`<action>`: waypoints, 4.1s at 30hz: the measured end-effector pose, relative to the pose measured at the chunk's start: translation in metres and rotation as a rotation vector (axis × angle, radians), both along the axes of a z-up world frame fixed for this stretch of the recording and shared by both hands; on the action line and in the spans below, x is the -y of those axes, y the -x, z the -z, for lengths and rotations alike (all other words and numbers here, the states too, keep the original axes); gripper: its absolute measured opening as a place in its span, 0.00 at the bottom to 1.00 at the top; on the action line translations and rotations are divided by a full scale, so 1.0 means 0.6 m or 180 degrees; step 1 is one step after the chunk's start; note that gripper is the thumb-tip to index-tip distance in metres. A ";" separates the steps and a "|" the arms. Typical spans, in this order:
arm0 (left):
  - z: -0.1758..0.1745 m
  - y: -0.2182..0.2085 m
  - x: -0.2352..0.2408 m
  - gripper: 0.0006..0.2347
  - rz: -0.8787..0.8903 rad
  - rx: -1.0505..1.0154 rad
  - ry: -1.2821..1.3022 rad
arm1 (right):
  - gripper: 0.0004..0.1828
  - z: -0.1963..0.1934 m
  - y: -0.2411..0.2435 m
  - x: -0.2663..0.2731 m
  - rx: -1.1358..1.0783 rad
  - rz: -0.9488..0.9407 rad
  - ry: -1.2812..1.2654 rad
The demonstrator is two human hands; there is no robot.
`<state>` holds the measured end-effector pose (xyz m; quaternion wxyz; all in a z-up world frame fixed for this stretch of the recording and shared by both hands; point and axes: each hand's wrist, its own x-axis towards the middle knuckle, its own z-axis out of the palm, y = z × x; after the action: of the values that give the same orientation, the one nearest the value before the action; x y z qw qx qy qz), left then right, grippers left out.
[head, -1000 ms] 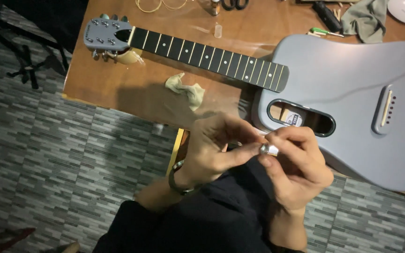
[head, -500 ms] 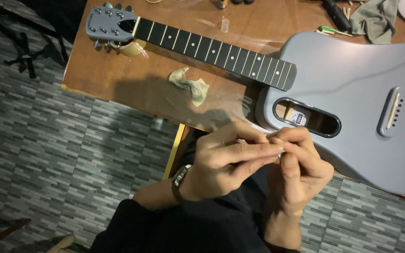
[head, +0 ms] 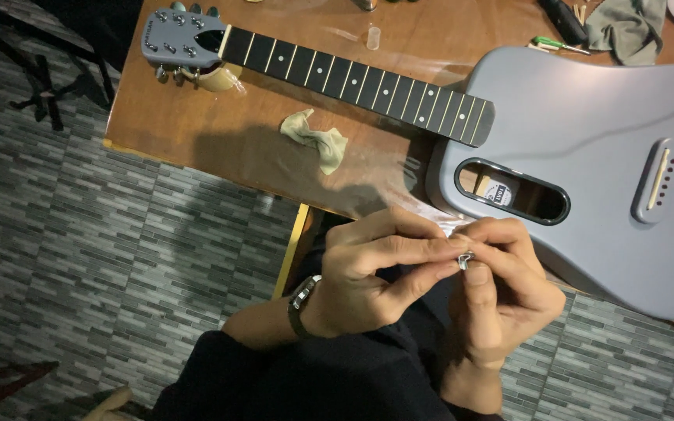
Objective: The person cleans the headstock and fretboard of a silver electric guitar using a cloth. They then wipe the body of the guitar with a sanding block or sponge.
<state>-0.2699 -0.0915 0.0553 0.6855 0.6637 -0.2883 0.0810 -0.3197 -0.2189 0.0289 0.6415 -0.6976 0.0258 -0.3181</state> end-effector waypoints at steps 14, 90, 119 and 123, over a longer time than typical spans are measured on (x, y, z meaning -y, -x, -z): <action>-0.009 0.001 0.012 0.05 -0.0199 -0.0229 -0.0012 | 0.10 -0.004 0.005 0.011 -0.0195 0.0171 0.0358; 0.232 -0.449 -0.487 0.03 -0.1420 0.0457 -0.2938 | 0.07 0.183 0.007 0.216 -0.0220 0.0514 0.2008; 0.230 -0.440 -0.472 0.08 -0.1540 0.0565 -0.2725 | 0.28 0.056 -0.165 0.096 -0.0444 -0.0410 0.2990; 0.246 -0.427 -0.462 0.10 -0.1689 0.0518 -0.2422 | 0.51 0.122 -0.289 0.074 -0.0843 -0.0422 0.4690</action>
<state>-0.0140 0.1856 -0.0921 0.3244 0.9100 -0.1707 0.1937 -0.1463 -0.2634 -0.0441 0.0178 -0.9789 -0.1589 -0.1271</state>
